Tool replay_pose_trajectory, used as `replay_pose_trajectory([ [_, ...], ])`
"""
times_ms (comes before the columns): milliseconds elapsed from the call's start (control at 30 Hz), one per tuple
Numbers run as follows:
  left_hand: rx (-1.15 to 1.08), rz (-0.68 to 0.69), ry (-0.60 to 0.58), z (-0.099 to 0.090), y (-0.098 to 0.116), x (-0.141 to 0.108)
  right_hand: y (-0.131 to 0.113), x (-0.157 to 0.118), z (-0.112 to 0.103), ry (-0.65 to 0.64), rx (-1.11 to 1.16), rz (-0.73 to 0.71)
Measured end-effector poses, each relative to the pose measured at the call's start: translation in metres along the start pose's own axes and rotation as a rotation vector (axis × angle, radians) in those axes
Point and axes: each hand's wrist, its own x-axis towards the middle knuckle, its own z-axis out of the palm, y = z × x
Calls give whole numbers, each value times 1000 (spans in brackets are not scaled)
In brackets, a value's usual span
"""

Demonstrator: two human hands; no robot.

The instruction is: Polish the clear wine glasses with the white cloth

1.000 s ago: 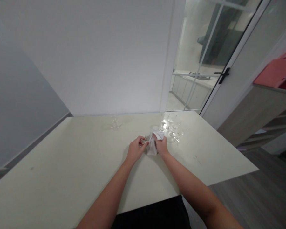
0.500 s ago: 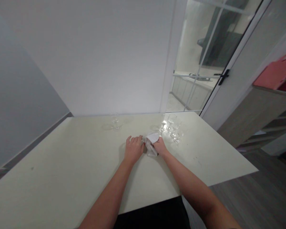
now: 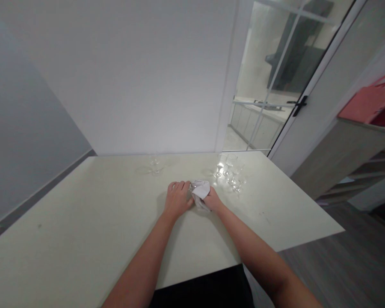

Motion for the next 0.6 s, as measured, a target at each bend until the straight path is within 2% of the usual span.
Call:
replay_pose_trajectory([
  [100, -1, -18, 14, 2, 2, 1, -2, 1, 0, 40, -8, -22],
  [267, 28, -19, 6, 3, 3, 0, -1, 1, -7, -31, -11, 38],
  [500, 36, -20, 25, 2, 0, 1, -8, -1, -5, -68, 144, 116],
  [600, 29, -26, 34, 2, -1, 2, -8, 0, -3, -28, 173, 114],
])
